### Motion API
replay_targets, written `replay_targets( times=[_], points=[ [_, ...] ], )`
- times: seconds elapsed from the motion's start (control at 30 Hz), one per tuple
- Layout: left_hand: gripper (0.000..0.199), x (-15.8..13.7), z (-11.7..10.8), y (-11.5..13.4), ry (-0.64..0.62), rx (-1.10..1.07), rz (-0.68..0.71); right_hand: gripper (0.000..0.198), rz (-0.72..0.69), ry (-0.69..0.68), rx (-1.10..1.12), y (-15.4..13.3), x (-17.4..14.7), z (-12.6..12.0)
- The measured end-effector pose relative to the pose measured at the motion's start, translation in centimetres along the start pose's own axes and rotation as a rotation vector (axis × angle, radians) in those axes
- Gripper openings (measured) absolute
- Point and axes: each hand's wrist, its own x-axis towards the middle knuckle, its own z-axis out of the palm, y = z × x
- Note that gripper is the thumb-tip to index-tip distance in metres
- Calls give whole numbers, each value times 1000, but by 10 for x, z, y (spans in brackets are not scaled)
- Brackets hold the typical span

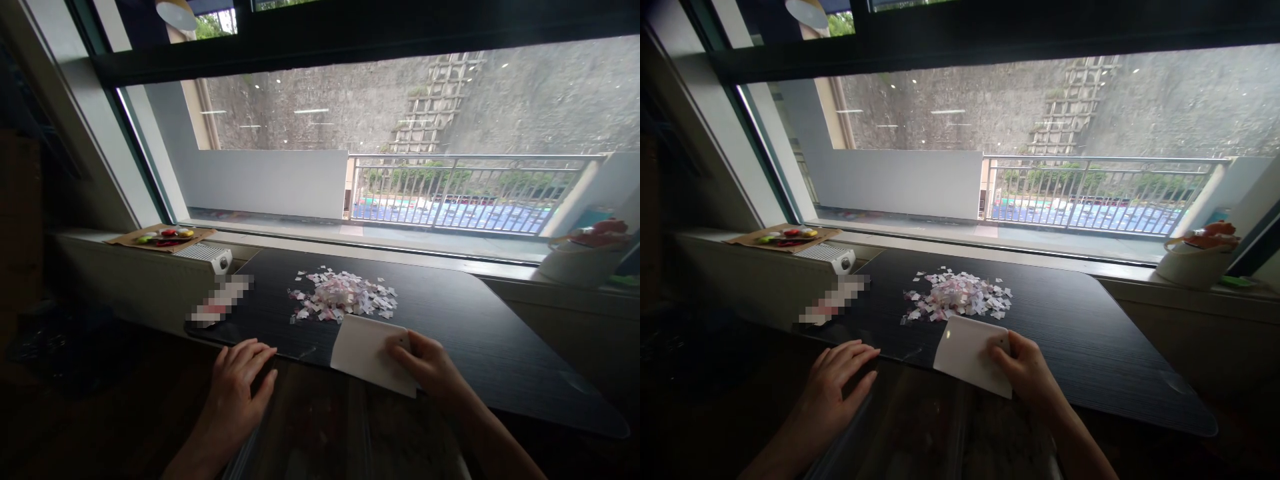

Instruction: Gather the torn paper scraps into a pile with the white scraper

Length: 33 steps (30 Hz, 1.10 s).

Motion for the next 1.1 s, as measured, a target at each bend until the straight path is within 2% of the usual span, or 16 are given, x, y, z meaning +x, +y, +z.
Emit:
replay_targets(
  times=[0.1,0.3,0.53,0.67,0.8,0.9,1.0,1.1],
  points=[
    [24,1,-2,1,-11,0,3,32,11,-46,58,-4,-1,4],
    [25,3,-8,2,-32,2,17,37,-40,71,23,-7,10,-13],
    [25,2,-6,3,-22,5,8,36,21,-43,55,2,5,-2],
    [26,2,-6,1,-26,1,3,36,26,-37,74,0,4,-3],
    [25,2,-5,0,-20,9,1,37,-24,65,10,-3,10,-7],
    [25,1,-3,1,-1,3,22,33,-89,136,-63,-5,18,1],
    [25,1,-3,1,6,2,27,28,-141,128,-121,-7,25,9],
    [25,-1,-5,-1,-4,0,11,24,-163,147,-262,-9,27,-2]
  ],
)
